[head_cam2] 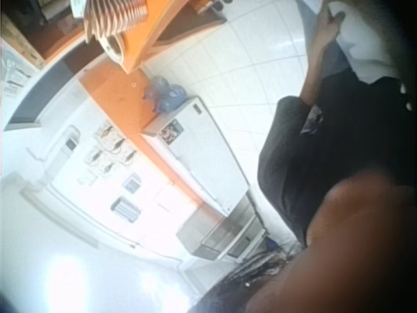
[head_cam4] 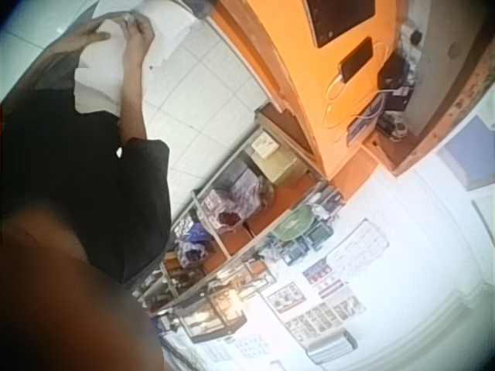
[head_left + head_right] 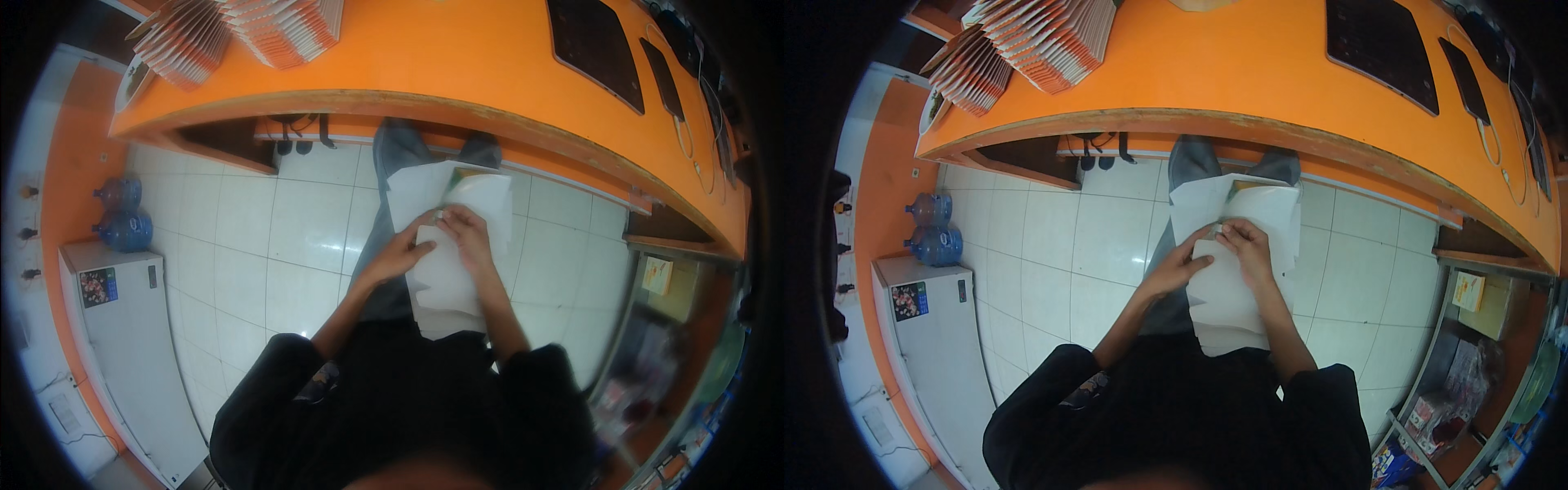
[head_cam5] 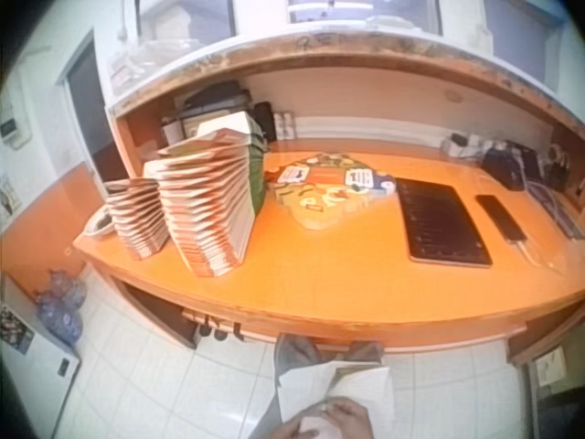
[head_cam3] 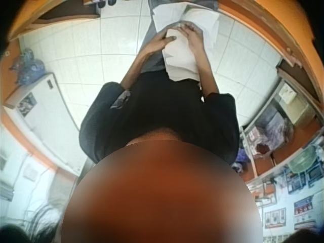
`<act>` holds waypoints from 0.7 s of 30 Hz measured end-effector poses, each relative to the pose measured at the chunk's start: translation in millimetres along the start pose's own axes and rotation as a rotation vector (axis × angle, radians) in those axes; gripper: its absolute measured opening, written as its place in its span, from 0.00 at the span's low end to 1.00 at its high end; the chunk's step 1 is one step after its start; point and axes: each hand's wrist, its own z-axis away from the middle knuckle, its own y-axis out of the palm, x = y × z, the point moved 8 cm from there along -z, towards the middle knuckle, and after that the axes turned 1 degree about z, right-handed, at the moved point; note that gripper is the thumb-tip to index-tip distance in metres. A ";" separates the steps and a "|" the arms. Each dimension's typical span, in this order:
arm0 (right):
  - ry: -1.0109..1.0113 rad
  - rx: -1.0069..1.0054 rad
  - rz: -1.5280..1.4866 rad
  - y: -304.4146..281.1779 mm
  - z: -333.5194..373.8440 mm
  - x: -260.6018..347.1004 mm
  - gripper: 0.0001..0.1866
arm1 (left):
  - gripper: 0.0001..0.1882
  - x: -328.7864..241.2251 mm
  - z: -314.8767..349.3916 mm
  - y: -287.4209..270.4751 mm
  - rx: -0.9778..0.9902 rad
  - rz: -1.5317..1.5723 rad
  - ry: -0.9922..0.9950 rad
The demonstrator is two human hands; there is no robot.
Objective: The person assembles flat-packed cardboard boxes by folding and tucking the flaps into place. They repeatedly pick up a flat box, fold the side flaps, and tuck the top and bottom tabs to form a rectangular container, then place the finished box on the counter.
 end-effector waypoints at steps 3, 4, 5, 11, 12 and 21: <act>-0.165 0.021 0.163 11.8 6.5 14.9 0.16 | 0.29 11.1 -9.2 -16.1 -0.055 -0.137 -0.103; -0.248 0.054 0.281 18.2 11.6 22.1 0.20 | 0.29 9.3 -12.5 -24.4 -0.093 -0.136 -0.090; -0.320 0.093 0.407 24.9 18.0 28.1 0.24 | 0.29 9.8 -15.2 -33.5 -0.138 -0.154 -0.119; -0.275 0.361 0.926 50.5 44.3 16.2 0.35 | 0.21 -5.9 -19.0 -60.0 -0.376 -0.152 -0.104; -0.215 0.348 0.987 49.6 43.9 10.8 0.35 | 0.19 -4.5 -17.1 -61.0 -0.400 -0.154 -0.127; -0.367 0.317 0.959 54.9 56.0 10.8 0.16 | 0.11 18.0 -9.9 -60.8 -0.336 0.019 -0.164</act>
